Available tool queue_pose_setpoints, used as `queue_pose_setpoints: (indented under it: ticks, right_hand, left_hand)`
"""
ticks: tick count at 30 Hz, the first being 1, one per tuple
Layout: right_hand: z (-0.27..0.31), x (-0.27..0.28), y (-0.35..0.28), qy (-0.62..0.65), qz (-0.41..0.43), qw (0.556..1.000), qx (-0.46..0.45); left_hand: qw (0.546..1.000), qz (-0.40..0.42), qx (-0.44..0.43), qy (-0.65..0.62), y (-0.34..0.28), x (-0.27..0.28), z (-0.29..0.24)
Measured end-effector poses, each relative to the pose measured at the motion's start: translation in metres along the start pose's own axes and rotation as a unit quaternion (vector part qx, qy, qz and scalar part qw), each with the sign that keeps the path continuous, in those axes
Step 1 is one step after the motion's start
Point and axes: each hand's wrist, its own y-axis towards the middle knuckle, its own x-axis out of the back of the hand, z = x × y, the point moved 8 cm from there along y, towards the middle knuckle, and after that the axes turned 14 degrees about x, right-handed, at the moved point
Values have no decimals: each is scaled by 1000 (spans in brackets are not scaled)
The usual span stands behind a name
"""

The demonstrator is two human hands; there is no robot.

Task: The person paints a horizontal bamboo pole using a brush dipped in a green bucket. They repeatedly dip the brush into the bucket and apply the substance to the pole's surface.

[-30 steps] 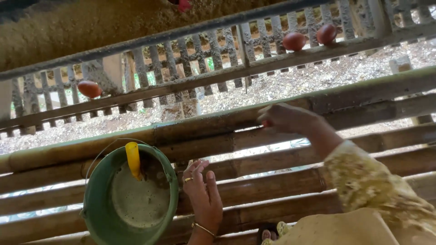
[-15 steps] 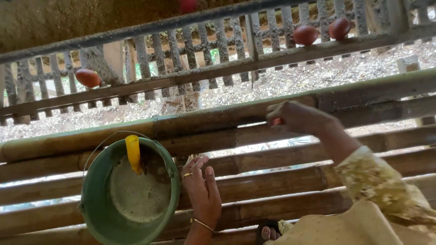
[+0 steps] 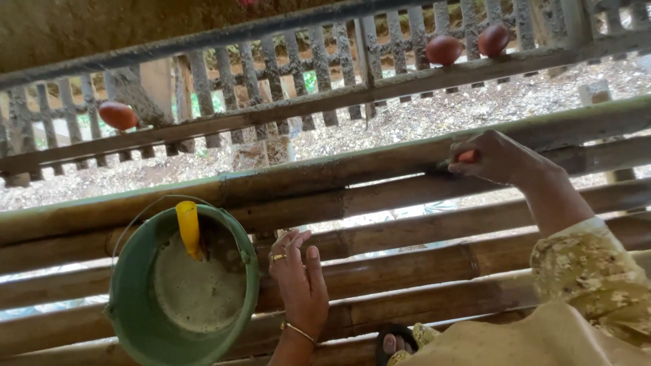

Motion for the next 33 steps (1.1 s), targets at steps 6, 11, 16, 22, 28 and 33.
queue_pose_setpoints:
  ticks: [6,11,16,22,28,33]
  right_hand:
    - [92,-39,53,43,61,977,198]
    - [77,-22,36,141,92,981,-100]
    - [129,-78,64,2,36,981,192]
    - [132,-49,66,150,-135,975,93]
    - [127,-68,66,375,-321,870,-2]
    - [129,-89,69,227,-417,877,69]
  left_hand:
    - [1000,23,-3,12,-7,-19,-11]
    - [1000,15,-3,7,-5,-5,-13]
    - [1000,4,15,11,-7,-7,-3]
    - [999,-8,-34,32,-7,7,-9]
    - [983,-80,-142,82,9,39,-25]
    - [968,-46,-203,139,27,45,-23]
